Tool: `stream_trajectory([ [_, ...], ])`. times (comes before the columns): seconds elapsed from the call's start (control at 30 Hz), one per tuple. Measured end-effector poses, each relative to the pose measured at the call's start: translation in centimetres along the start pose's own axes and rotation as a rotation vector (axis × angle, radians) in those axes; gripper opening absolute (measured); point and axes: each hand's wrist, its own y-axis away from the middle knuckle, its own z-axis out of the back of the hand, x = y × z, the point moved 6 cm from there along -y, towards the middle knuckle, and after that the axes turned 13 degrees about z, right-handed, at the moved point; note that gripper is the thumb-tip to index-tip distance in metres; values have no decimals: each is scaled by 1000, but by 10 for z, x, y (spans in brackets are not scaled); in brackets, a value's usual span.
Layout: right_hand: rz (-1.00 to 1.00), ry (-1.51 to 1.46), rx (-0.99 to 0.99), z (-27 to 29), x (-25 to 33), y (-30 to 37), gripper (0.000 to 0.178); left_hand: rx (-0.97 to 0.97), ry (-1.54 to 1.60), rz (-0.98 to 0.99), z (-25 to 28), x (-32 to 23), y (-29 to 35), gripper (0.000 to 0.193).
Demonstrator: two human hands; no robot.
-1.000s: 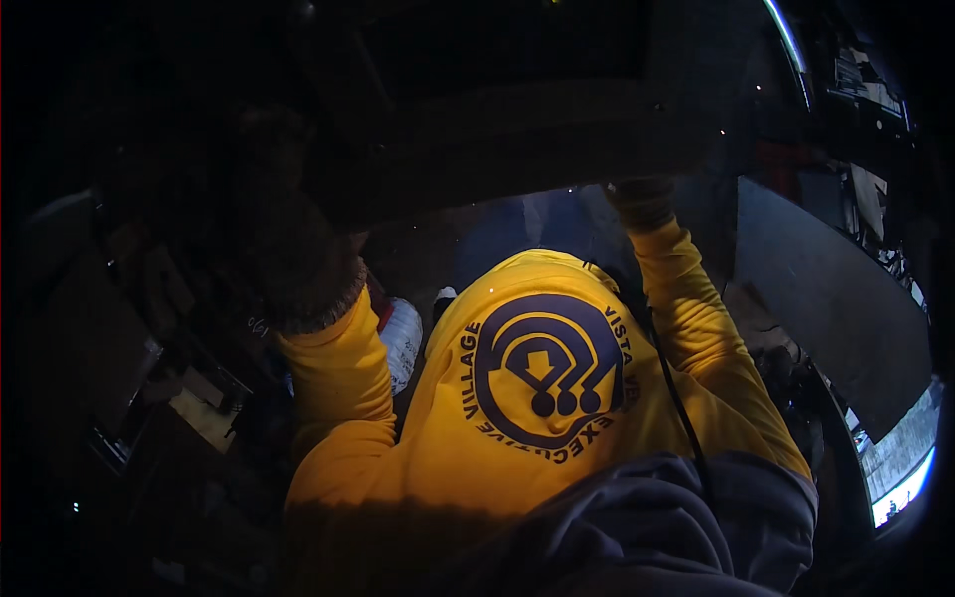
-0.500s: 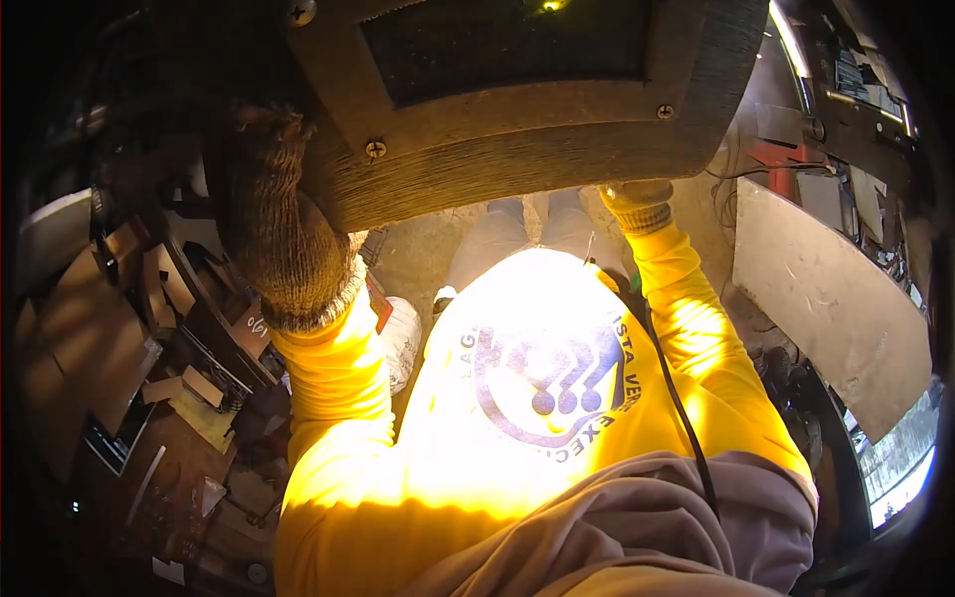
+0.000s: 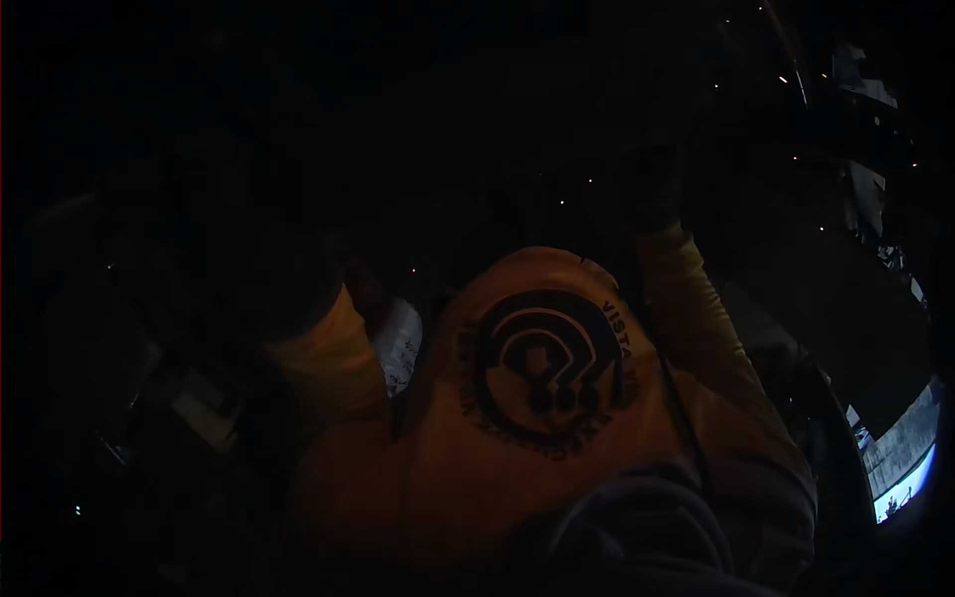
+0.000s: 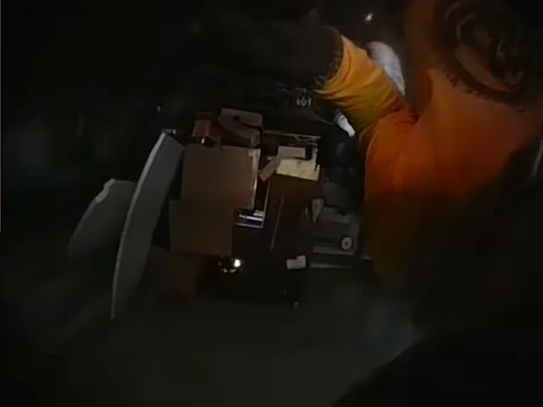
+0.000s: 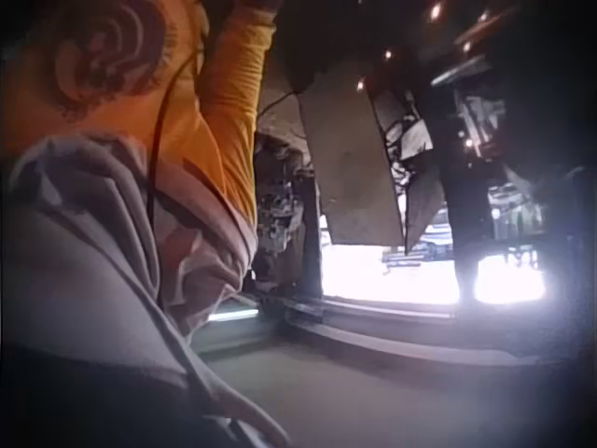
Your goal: The person uses a hammer to shape a curved metal frame on a workbench, then uses an angle grinder to smooth it, and finally welds joints using a welding rod while holding a protective mask.
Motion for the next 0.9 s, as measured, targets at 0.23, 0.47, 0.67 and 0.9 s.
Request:
stream_trajectory([
  [0.23,-158,10,-116,11,1,-17,53,63,-454,-159,-5,13,-21,25],
  [0.47,-125,165,-84,7,8,-13,59,4,-694,-186,20,22,-36,31],
  [0.67,-290,71,33,-9,21,-21,61,-83,-910,-248,35,22,-33,37],
  [0.9,-379,-248,-75,-20,49,-32,58,-143,-1139,-379,46,27,-33,44],
])
